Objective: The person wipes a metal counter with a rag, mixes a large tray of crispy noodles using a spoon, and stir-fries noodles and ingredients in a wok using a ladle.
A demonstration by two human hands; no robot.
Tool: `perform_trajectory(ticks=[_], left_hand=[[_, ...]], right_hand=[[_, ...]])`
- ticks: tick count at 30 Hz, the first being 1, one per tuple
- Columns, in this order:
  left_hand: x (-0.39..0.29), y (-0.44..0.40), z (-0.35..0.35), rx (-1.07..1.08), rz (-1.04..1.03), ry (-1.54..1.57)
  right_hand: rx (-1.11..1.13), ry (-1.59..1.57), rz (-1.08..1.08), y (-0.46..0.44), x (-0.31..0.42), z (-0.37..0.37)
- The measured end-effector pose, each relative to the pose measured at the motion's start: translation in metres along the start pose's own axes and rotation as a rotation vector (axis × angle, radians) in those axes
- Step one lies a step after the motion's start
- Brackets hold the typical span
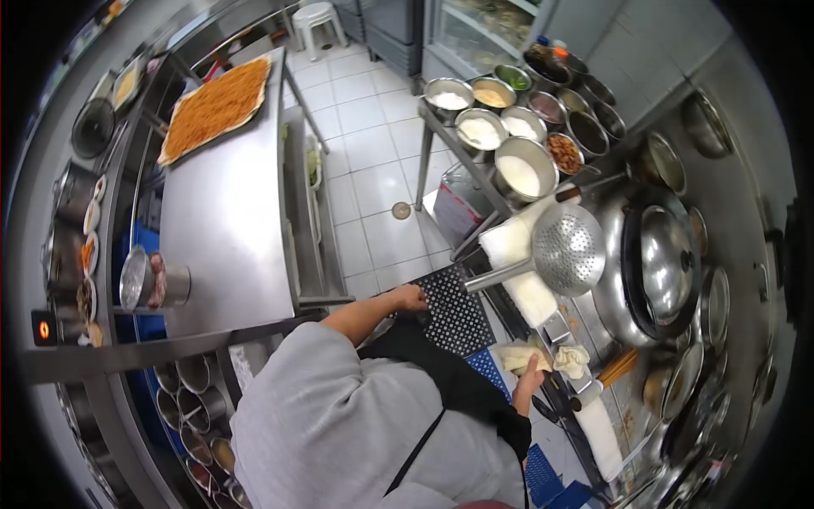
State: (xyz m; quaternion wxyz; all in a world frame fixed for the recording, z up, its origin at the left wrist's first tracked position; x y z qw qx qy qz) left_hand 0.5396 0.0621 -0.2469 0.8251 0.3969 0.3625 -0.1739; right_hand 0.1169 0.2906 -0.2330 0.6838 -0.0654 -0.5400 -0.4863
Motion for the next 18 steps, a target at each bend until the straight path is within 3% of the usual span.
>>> perform_trajectory(ticks=[1,4,8,10,13,15,17,18], left_hand=[[0.015,0.008,-0.006,-0.002,0.048,-0.001],[0.061,0.031,-0.001,-0.067,0.102,0.001],[0.102,0.087,0.007,-0.181,0.31,0.0],[0.116,0.113,0.007,-0.247,0.39,0.004],[0.121,0.131,-0.013,-0.265,0.467,0.037],[0.105,0.145,-0.028,-0.246,0.488,0.049],[0.091,0.149,-0.04,-0.215,0.459,0.006],[0.069,0.155,-0.041,-0.201,0.459,0.018]], right_hand=[[0.003,0.034,0.109,-0.01,-0.015,0.006],[0.085,0.15,0.087,-0.017,-0.018,0.002],[0.404,0.455,-0.1,0.011,0.011,-0.011],[0.562,0.775,0.077,0.038,0.057,-0.025],[0.883,0.953,0.249,0.003,-0.017,-0.051],[0.917,1.118,0.117,-0.011,-0.074,-0.055],[0.864,0.764,0.2,-0.022,-0.122,-0.084],[0.883,0.699,0.067,-0.002,-0.124,-0.081]])
Point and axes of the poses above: each hand's wrist, its own y-axis away from the middle knuckle, its own z-axis out of the back of the hand, x = y × z, the point moved 10 cm from there along -y, towards the middle knuckle, and after that the axes turned 11 degrees about y, right-handed, at the moved point
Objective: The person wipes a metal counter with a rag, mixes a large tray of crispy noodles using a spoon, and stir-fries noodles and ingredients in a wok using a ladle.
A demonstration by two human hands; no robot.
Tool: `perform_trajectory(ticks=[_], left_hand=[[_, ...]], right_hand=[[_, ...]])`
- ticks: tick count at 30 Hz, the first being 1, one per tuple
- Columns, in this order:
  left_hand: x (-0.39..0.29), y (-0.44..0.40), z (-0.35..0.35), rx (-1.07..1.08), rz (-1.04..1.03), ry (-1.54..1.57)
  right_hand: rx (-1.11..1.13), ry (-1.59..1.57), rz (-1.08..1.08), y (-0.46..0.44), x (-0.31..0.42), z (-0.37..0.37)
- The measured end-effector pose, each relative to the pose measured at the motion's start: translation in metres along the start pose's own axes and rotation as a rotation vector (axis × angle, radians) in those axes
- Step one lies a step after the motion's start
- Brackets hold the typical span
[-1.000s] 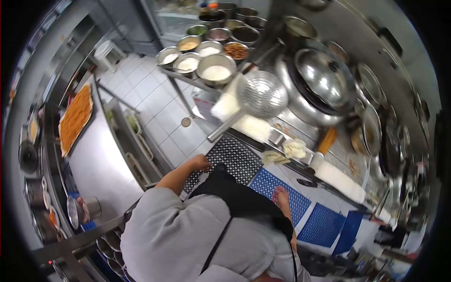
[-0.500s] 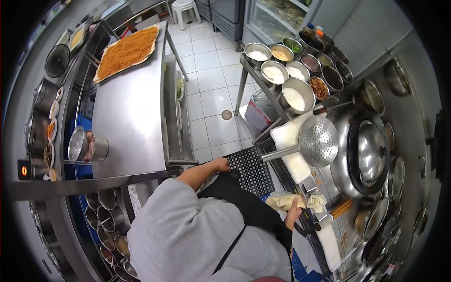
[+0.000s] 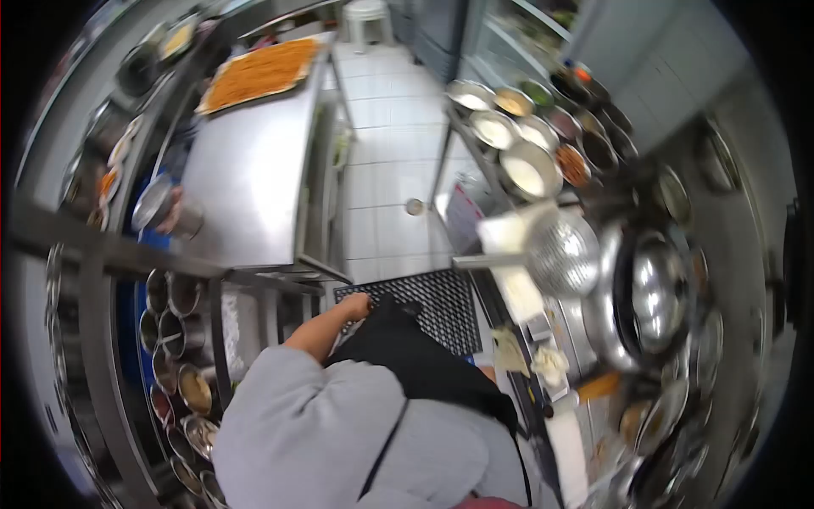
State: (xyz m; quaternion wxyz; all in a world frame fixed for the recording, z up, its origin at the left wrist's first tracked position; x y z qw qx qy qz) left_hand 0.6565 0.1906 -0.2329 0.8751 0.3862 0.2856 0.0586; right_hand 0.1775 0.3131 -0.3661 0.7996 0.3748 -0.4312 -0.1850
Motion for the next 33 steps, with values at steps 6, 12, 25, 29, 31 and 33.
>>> perform_trajectory(ticks=[6,12,25,29,31,33], left_hand=[[-0.001,-0.014,-0.008,-0.136,-0.157,0.022],[-0.005,-0.025,0.037,-0.021,-0.103,-0.017],[-0.016,-0.062,0.094,0.152,-0.215,0.689],[-0.054,-0.019,0.119,0.292,-0.21,0.794],[-0.054,-0.019,0.117,0.358,-0.242,0.774],[-0.066,-0.011,0.126,0.413,-0.26,0.75]], right_hand=[[0.053,0.366,-0.073,0.063,0.1,-0.009],[-0.119,0.186,-0.152,0.045,0.032,0.017],[0.079,0.072,0.068,0.087,0.29,0.029],[0.072,0.217,0.198,0.115,0.399,0.067],[0.025,0.019,0.316,0.132,0.459,0.082],[-0.077,0.134,0.331,0.139,0.5,0.104]])
Point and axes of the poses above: each hand's wrist, its own y-axis away from the middle knuckle, its own z-axis out of the back of the hand, x = y × z, the point moved 10 cm from there along -y, towards the middle knuckle, and after that the axes turned 11 degrees about y, right-handed, at the moved point
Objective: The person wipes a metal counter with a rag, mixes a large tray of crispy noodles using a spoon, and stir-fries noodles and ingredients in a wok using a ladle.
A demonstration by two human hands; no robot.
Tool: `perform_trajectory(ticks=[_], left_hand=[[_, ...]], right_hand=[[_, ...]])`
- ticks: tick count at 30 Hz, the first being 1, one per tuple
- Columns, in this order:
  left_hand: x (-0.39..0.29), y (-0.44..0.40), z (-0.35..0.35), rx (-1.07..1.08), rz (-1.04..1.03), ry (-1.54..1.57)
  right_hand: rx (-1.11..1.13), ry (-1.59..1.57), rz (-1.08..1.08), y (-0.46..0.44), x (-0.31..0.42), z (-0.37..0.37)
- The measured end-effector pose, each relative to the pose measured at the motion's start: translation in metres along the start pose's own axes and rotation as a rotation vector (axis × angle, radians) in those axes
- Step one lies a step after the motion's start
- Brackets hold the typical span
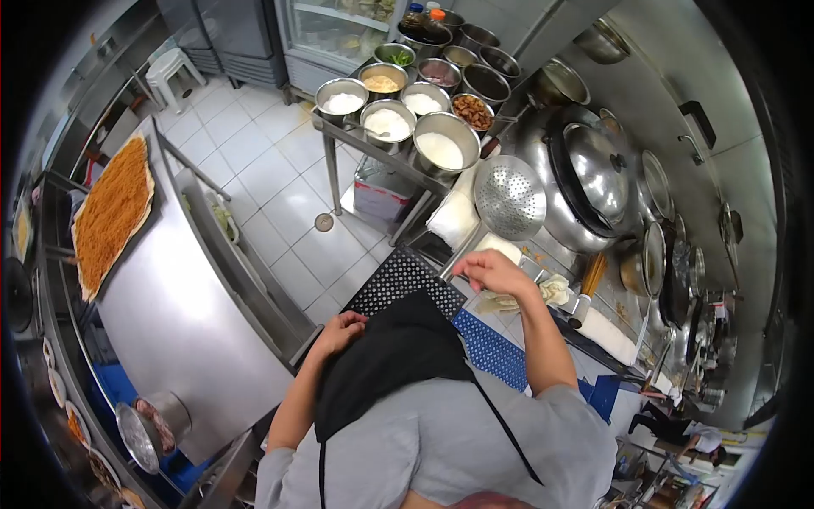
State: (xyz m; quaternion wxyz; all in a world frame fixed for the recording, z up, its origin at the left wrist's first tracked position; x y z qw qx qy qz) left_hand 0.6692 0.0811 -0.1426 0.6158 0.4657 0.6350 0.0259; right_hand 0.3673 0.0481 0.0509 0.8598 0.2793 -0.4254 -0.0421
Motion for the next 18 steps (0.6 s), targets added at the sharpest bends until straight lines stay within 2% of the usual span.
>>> perform_trajectory(ticks=[4,7,9,11,14,17,18], left_hand=[[-0.023,0.001,0.003,0.043,-0.061,-0.048],[-0.046,0.0,0.016,-0.03,-0.145,-0.101],[-0.053,-0.002,0.028,-0.068,-0.061,-0.027],[-0.055,-0.009,0.048,-0.107,-0.027,-0.063],[-0.091,-0.017,0.05,-0.131,-0.021,-0.122],[-0.114,-0.032,0.057,-0.142,0.019,-0.225],[-0.123,-0.037,0.062,-0.157,0.011,-0.211]], right_hand=[[-0.282,0.175,0.097,-0.04,0.028,0.069],[-0.663,0.555,0.168,-0.055,0.058,0.139],[-1.01,0.877,0.223,-0.061,0.082,0.188],[-1.222,1.095,0.179,-0.069,0.107,0.23],[-1.083,1.314,-0.026,-0.132,0.069,0.28],[-0.724,1.197,-0.164,-0.189,0.019,0.301],[-0.726,1.211,-0.142,-0.189,0.023,0.301]])
Point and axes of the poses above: each hand's wrist, its own y-axis away from the middle knuckle, its own z-axis out of the back of the hand, x = y × z, the point moved 10 cm from there along -y, towards the middle knuckle, and after that the axes turned 11 degrees about y, right-handed, at the moved point
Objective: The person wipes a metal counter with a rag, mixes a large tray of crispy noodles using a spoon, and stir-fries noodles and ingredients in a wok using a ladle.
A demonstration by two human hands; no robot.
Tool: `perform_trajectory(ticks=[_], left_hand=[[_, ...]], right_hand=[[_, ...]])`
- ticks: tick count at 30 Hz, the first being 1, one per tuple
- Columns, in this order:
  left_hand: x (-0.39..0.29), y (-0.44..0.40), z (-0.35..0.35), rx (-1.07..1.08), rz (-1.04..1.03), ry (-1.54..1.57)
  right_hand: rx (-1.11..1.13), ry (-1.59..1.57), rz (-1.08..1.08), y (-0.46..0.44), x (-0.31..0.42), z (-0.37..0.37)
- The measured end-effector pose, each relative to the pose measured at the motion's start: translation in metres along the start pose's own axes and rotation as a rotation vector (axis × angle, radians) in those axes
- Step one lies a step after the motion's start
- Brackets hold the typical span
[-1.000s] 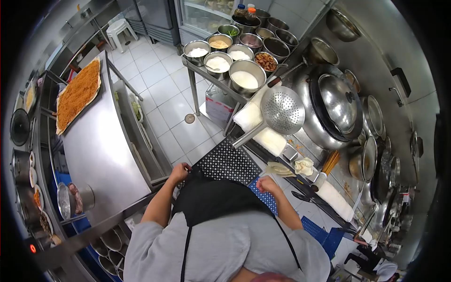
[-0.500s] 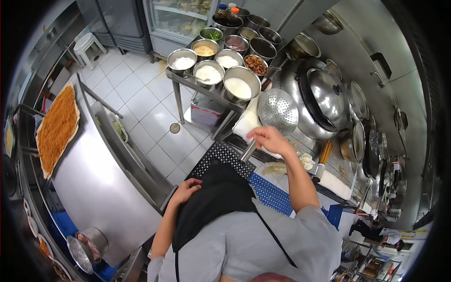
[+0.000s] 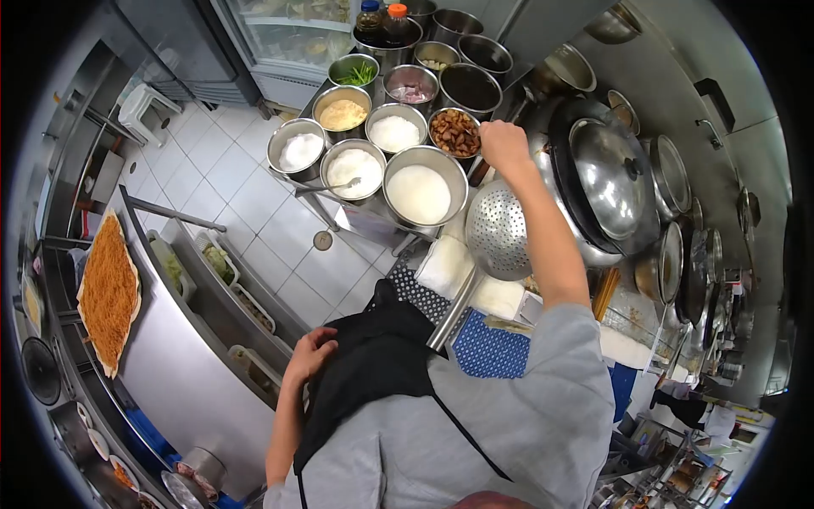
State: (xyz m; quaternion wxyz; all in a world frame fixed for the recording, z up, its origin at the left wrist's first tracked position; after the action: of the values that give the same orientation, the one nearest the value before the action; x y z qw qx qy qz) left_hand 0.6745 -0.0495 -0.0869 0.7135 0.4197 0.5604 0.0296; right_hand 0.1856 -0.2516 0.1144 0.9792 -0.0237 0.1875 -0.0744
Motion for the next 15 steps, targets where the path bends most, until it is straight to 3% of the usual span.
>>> perform_trajectory(ticks=[8,14,15], left_hand=[[-0.022,-0.038,0.015,0.053,0.033,0.037],[-0.036,-0.078,0.035,0.182,-0.051,-0.171],[-0.047,-0.082,0.041,0.174,-0.077,-0.172]], right_hand=[[-0.133,0.075,-0.097,0.038,-0.007,0.024],[-0.357,-0.266,-0.427,0.079,-0.016,0.018],[-0.306,-0.335,-0.491,0.078,-0.018,-0.001]])
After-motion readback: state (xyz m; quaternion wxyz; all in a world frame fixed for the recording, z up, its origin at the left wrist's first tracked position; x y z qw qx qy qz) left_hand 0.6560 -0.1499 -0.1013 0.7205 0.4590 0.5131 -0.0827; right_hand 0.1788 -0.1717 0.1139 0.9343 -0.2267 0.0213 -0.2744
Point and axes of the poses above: each hand's wrist, its own y-axis away from the middle knuckle, its own z-axis out of the back of the hand, x = y × z, the point moved 10 cm from there along -y, towards the middle knuckle, and after that the axes turned 11 degrees about y, right-handed, at the moved point
